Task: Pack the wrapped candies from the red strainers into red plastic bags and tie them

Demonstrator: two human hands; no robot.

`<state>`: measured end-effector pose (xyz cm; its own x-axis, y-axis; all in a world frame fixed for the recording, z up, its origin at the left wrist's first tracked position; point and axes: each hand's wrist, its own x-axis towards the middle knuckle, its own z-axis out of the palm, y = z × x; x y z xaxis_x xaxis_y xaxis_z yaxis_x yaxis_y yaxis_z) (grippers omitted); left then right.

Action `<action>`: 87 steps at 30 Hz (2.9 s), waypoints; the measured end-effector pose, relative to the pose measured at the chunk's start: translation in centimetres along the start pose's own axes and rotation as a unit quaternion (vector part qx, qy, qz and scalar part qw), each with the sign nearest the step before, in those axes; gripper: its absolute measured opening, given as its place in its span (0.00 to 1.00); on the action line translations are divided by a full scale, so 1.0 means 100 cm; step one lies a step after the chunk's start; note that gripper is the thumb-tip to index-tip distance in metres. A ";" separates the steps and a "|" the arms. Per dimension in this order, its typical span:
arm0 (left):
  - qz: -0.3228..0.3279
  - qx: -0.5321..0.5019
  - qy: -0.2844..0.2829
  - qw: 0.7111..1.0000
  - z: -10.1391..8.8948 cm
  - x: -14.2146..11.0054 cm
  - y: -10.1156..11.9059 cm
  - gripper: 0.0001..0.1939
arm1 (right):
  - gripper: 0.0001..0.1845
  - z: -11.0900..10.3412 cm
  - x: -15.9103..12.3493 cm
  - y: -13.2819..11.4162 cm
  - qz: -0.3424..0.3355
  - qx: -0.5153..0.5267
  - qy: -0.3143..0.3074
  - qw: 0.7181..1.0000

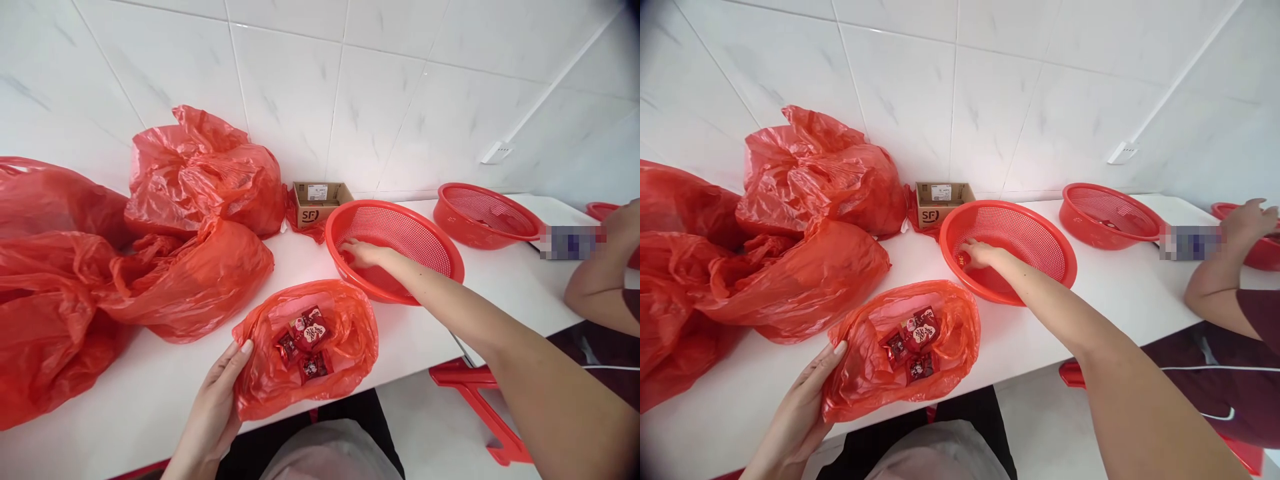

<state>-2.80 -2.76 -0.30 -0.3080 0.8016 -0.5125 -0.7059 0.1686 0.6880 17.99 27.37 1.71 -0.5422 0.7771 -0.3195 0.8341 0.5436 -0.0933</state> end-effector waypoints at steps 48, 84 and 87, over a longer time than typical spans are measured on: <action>0.301 0.082 -0.111 0.943 0.008 -0.015 0.100 0.11 | 0.09 -0.078 -0.172 -0.040 -0.187 0.401 0.270 0.855; 0.192 0.355 -0.392 0.827 0.089 -0.029 0.093 0.36 | 0.07 -0.110 -0.193 -0.119 -0.363 0.460 0.108 0.803; 0.193 0.363 -0.324 0.852 0.100 -0.025 0.080 0.21 | 0.07 -0.107 -0.182 -0.134 -0.407 0.449 0.110 0.788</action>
<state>-1.29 2.33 11.66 0.1560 0.9863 0.0545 0.0222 -0.0587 0.9980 15.58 9.37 18.85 -0.8564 0.3765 0.3532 -0.1181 0.5232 -0.8440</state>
